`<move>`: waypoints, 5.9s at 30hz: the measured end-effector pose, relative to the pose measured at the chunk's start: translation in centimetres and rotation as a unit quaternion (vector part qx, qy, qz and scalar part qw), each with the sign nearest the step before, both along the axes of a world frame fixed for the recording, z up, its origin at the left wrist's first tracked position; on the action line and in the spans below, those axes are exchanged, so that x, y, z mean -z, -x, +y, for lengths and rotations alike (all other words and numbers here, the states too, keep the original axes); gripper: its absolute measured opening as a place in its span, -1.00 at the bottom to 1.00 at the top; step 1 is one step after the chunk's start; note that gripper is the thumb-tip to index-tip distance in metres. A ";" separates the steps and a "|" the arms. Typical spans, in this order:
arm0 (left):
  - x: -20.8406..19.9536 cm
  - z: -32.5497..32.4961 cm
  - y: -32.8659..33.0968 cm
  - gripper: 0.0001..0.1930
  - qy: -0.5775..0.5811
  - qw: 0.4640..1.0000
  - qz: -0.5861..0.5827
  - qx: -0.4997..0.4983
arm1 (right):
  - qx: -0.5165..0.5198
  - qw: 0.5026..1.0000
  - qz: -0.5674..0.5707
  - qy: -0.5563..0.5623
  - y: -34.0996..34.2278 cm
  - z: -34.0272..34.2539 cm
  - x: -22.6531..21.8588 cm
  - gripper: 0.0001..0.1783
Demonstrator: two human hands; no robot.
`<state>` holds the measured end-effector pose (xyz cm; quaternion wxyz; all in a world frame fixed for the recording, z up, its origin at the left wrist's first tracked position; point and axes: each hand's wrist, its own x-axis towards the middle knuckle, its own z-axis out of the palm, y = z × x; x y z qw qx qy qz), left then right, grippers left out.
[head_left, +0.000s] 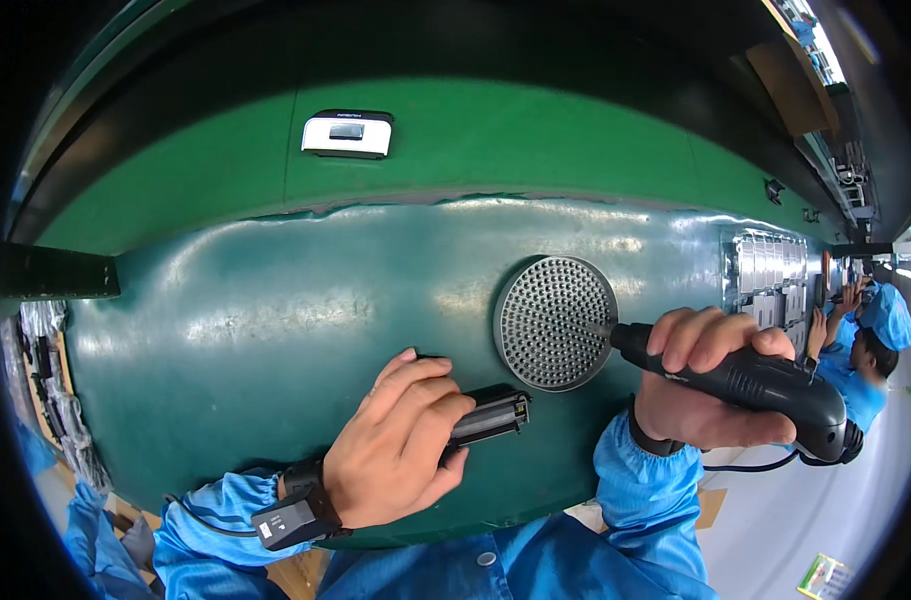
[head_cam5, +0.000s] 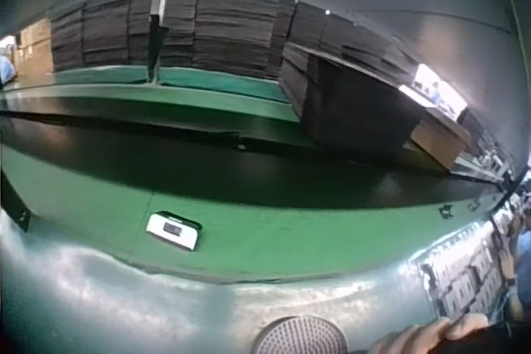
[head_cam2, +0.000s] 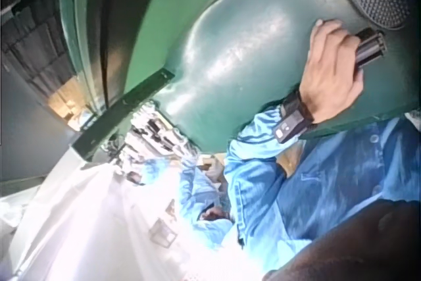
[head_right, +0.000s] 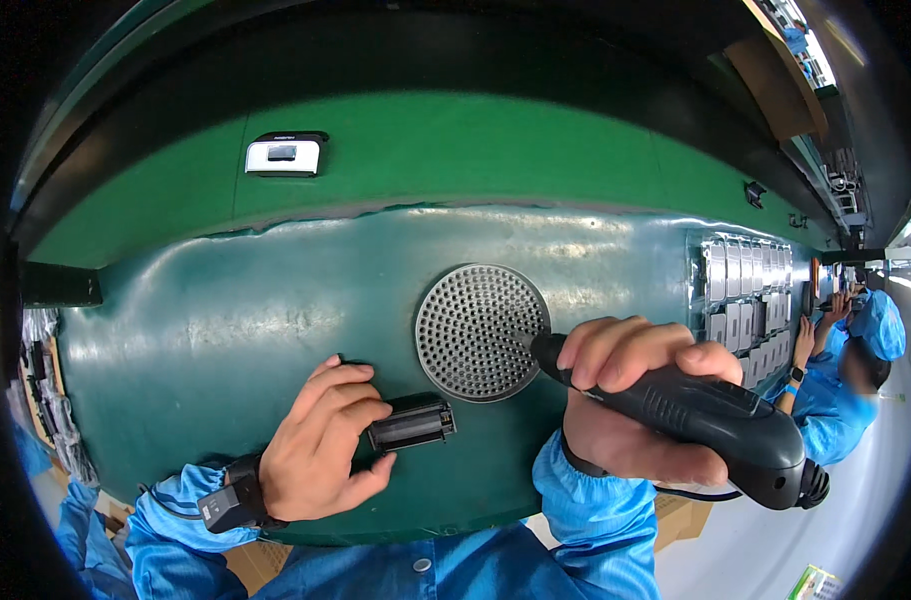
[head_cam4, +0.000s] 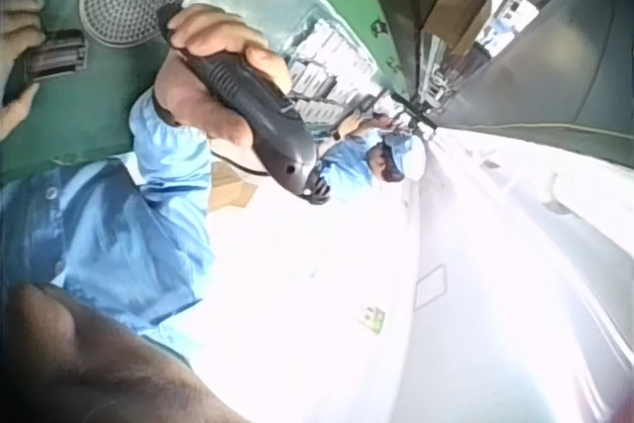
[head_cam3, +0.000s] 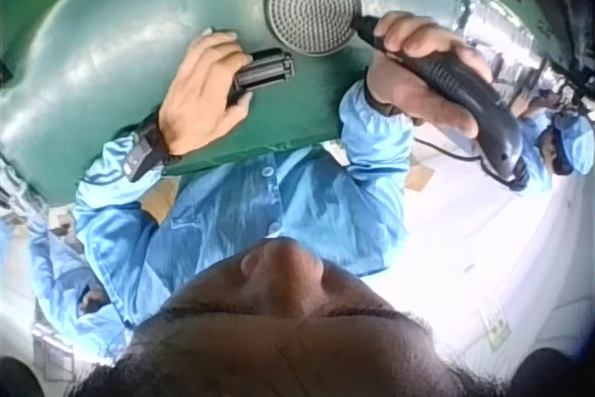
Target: Assembling small electronic components using an electric screwdriver and placing them into a tray.
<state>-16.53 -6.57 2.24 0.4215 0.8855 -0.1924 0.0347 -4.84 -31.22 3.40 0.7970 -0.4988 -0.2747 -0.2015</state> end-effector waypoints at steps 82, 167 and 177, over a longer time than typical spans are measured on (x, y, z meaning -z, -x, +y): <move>0.0 0.0 -0.4 -0.52 0.050 0.997 0.026 -0.046 | 0.041 0.998 0.039 -0.017 0.3 0.1 0.3 -0.16; 1.3 0.5 0.7 -0.76 0.087 0.990 -0.105 -0.041 | -0.124 0.990 0.068 -0.023 7.6 6.7 -2.6 -0.34; 0.7 0.6 0.7 -0.81 0.104 0.992 -0.072 -0.027 | -0.121 0.990 0.071 -0.032 7.7 6.5 -2.8 -0.35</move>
